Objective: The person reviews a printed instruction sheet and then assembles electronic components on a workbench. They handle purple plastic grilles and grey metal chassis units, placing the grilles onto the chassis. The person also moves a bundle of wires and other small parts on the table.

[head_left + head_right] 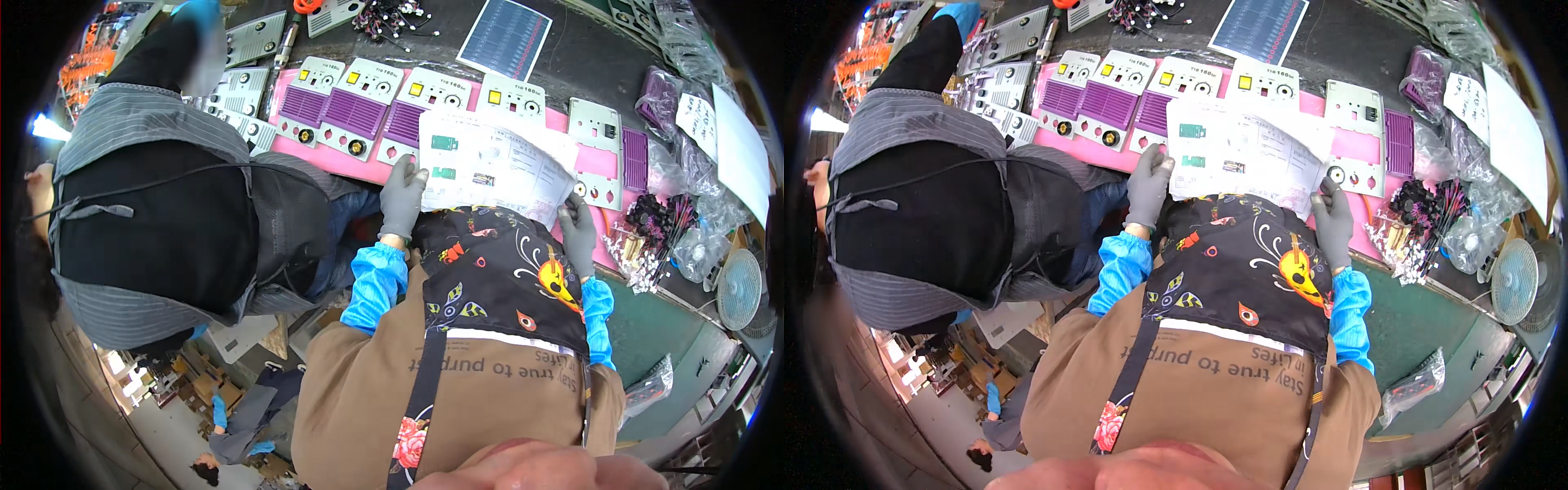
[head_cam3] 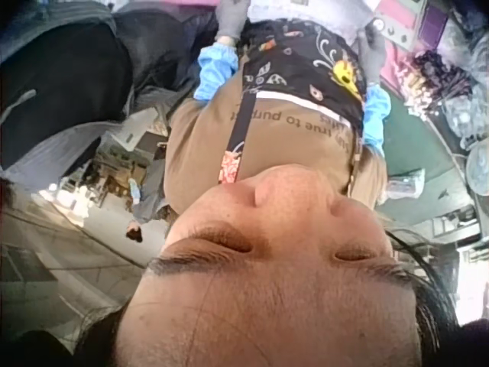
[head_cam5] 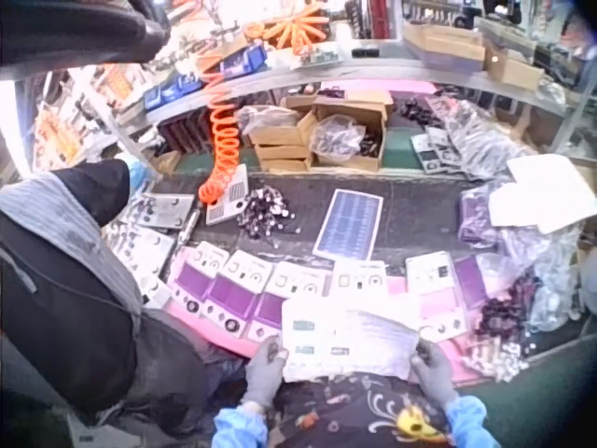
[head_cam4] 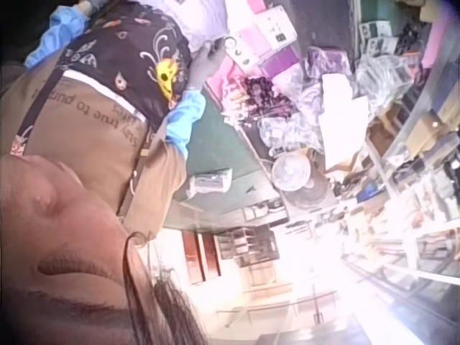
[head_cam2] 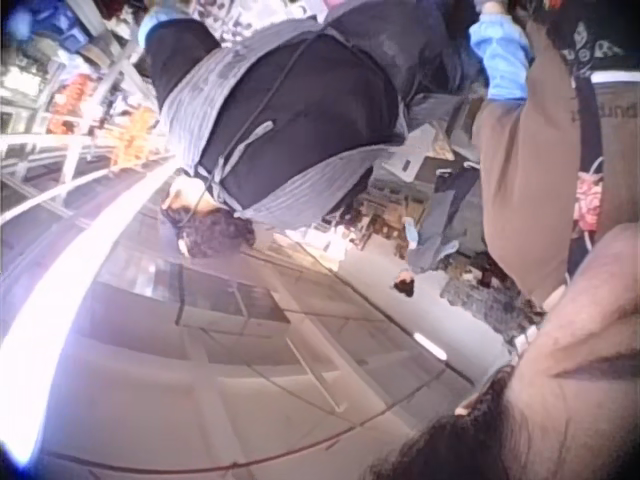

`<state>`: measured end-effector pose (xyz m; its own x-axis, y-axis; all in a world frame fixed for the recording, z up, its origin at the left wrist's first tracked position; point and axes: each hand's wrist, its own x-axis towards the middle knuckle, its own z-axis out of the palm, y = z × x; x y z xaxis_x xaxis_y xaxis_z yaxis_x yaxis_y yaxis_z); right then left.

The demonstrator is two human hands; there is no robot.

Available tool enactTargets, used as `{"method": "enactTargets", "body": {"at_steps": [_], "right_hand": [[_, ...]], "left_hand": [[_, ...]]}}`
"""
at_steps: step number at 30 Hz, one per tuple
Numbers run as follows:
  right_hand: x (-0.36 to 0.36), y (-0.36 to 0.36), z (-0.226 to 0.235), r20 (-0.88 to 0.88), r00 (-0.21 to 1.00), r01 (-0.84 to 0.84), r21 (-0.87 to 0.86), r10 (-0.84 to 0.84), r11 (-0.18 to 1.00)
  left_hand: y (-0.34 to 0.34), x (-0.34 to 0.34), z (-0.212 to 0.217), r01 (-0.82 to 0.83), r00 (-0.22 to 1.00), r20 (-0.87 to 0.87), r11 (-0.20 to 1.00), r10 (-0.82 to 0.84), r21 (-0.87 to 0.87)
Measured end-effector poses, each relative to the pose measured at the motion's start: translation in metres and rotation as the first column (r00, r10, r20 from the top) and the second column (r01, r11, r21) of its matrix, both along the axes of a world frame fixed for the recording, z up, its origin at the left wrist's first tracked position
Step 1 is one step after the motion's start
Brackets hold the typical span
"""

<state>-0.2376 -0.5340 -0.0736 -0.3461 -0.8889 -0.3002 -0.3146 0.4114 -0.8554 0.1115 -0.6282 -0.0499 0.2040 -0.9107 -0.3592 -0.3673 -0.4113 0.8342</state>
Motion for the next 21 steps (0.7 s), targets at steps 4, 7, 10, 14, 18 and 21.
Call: {"method": "enactTargets", "body": {"at_steps": [4, 7, 10, 14, 18, 21], "right_hand": [[-0.005, 0.0, -0.003, -0.088, 0.995, -0.031, 0.178, 0.047, 0.984], [0.0, -0.004, -0.002, -0.006, 0.998, -0.062, 0.194, 0.064, 0.979], [0.005, -0.008, -0.002, 0.08, 0.995, -0.074, 0.157, 0.062, 0.985], [0.004, -0.004, -0.004, 0.16, 0.986, -0.051, 0.076, 0.039, 0.996], [0.003, -0.003, 0.005, 0.254, 0.967, -0.07, 0.134, 0.034, 0.988], [0.001, 0.0, 0.001, 0.375, 0.924, -0.138, 0.152, 0.072, 0.979]], "left_hand": [[-0.013, -0.01, -0.009, 0.045, 0.996, -0.072, 0.998, -0.048, -0.038], [-0.026, -0.013, -0.037, 0.124, 0.99, 0.071, 0.989, -0.119, -0.077], [-0.028, -0.014, -0.04, 0.055, 0.998, 0.0, 0.996, -0.055, -0.069], [-0.028, -0.012, -0.018, 0.108, 0.994, -0.027, 0.994, -0.109, -0.028], [-0.014, -0.01, -0.012, 0.139, 0.99, -0.002, 0.989, -0.14, -0.045], [-0.001, -0.006, -0.014, 0.173, 0.938, -0.303, 0.985, -0.17, -0.019]]}}
